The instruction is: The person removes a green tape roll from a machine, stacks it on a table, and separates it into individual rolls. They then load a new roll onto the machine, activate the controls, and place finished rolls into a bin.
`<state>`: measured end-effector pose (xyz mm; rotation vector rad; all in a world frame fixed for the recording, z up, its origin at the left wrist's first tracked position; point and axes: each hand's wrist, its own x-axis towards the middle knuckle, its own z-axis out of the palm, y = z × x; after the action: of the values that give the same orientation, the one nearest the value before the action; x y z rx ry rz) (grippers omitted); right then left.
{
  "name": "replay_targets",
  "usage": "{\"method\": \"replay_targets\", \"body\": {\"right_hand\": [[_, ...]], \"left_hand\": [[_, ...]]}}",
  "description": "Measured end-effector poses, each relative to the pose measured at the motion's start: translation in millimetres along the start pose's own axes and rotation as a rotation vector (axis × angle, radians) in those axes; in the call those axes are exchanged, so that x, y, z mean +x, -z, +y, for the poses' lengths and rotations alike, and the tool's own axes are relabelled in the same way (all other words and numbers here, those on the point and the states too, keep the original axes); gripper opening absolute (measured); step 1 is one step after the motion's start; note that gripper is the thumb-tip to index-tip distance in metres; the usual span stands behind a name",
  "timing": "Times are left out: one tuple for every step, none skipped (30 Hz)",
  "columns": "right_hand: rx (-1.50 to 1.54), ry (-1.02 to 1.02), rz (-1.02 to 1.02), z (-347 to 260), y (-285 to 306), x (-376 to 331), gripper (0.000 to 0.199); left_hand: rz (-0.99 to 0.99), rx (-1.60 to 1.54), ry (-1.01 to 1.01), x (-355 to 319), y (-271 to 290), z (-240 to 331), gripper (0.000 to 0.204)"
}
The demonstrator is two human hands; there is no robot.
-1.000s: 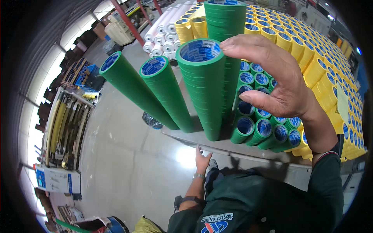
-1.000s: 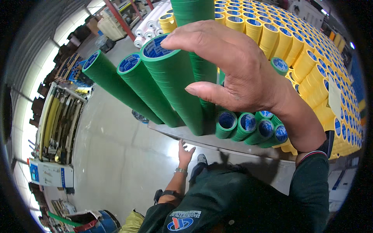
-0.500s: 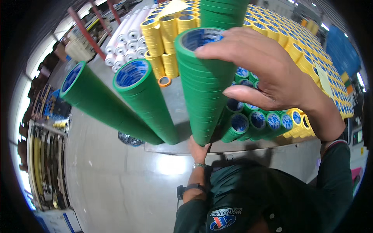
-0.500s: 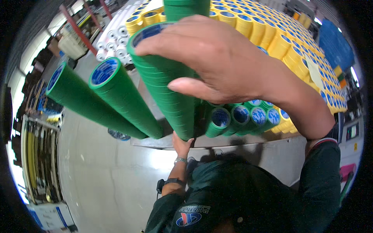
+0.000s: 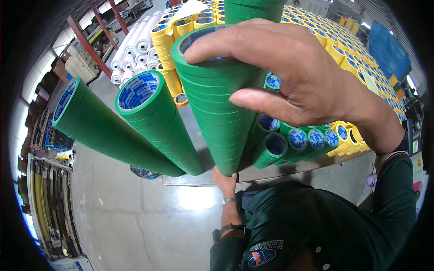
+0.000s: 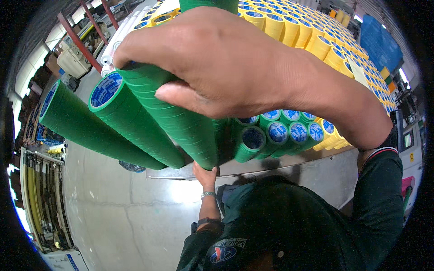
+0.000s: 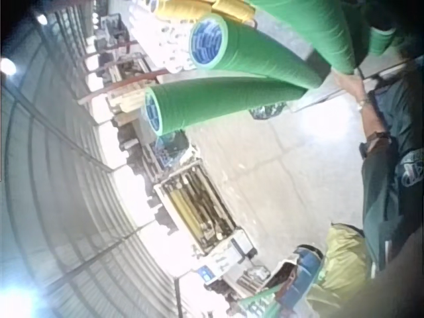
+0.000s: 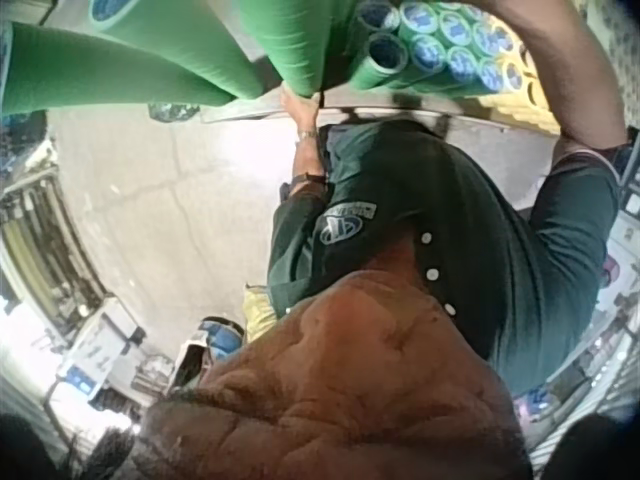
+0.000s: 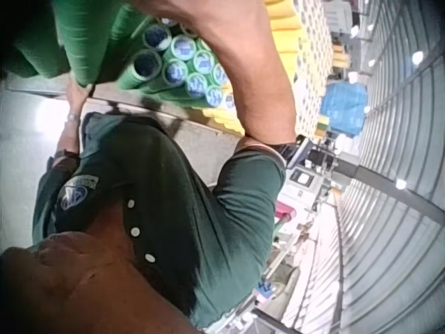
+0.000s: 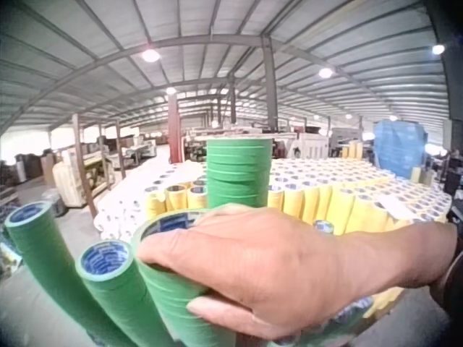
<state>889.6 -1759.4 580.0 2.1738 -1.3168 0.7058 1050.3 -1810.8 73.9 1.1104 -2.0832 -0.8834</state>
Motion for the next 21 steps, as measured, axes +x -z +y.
{"method": "replay_targets", "body": {"right_hand": [[-0.016, -0.024, -0.058, -1.2, 1.2, 3.1, 0.05], [-0.012, -0.026, -0.054, 7.3, -0.3, 2.7, 0.05], [-0.09, 0.04, -0.117, 18.5, -0.4, 4.7, 0.051], [-0.168, 0.104, -0.179, 24.3, 0.2, 6.5, 0.051], [-0.17, 0.098, -0.172, 20.5, -3.5, 4.7, 0.051], [-0.027, 0.048, -0.058, 5.9, -15.5, 13.8, 0.041], [0.114, -0.004, 0.057, -3.7, -21.8, 19.4, 0.031], [0.118, -0.008, 0.063, -6.9, -20.7, 23.3, 0.031], [0.173, -0.085, -0.091, -9.5, -12.5, 27.1, 0.043], [0.229, -0.161, -0.245, -11.2, -7.8, 29.2, 0.054], [0.27, -0.152, -0.245, -11.6, -8.5, 29.3, 0.045], [0.263, -0.157, -0.239, -9.9, -8.9, 28.9, 0.045], [0.316, -0.098, -0.174, -6.9, -18.3, 30.4, 0.038], [0.369, -0.038, -0.108, -4.5, -26.0, 32.1, 0.033], [0.384, -0.038, -0.08, -3.2, -29.6, 34.0, 0.027], [0.391, -0.038, -0.074, -1.4, -27.3, 33.7, 0.027], [0.358, -0.043, -0.116, 0.5, -23.8, 33.0, 0.028], [0.333, -0.039, -0.153, 0.6, -21.5, 34.9, 0.03], [0.348, -0.032, -0.143, 1.3, -22.5, 35.2, 0.03], [0.3, -0.019, -0.159, 2.2, -24.9, 34.4, 0.031], [0.241, -0.016, -0.18, 3.2, -23.1, 32.4, 0.032]], "left_hand": [[0.015, -0.018, 0.051, 0.5, 2.3, -2.1, 0.076], [0.015, -0.012, 0.052, 1.6, 3.2, -4.4, 0.076], [0.013, 0.006, 0.058, 3.9, 3.8, -7.6, 0.077], [0.012, 0.025, 0.063, 6.1, 4.1, -10.8, 0.078], [0.009, 0.031, 0.057, 5.7, 2.4, -13.7, 0.078], [0.045, 0.043, 0.063, 2.3, 0.4, -20.2, 0.08], [0.078, 0.054, 0.068, 0.1, 1.6, -23.0, 0.082], [0.077, 0.063, 0.068, -0.7, 5.7, -27.9, 0.082], [0.046, 0.049, 0.133, 0.1, 8.4, -26.6, 0.083], [0.016, 0.037, 0.2, -0.7, 11.2, -26.4, 0.085], [0.065, 0.061, 0.18, -4.2, 5.2, -35.5, 0.085], [0.062, 0.062, 0.17, -3.9, -0.3, -31.5, 0.085], [0.084, 0.056, 0.191, -5.4, -0.4, -31.0, 0.085], [0.107, 0.049, 0.212, -7.4, 0.4, -30.8, 0.084], [0.109, 0.058, 0.213, -7.9, 3.2, -23.8, 0.084], [0.085, 0.001, 0.215, -8.9, 6.0, -16.9, 0.086], [0.06, -0.056, 0.217, -9.6, 8.9, -10.3, 0.087], [0.071, -0.041, 0.224, -14.3, 12.2, -13.6, 0.087], [0.058, -0.025, 0.208, -19.4, 15.5, -18.3, 0.088], [0.045, -0.01, 0.192, -25.3, 19.5, -22.4, 0.09], [0.042, 0.042, 0.209, -30.1, 21.8, -19.3, 0.092]]}}
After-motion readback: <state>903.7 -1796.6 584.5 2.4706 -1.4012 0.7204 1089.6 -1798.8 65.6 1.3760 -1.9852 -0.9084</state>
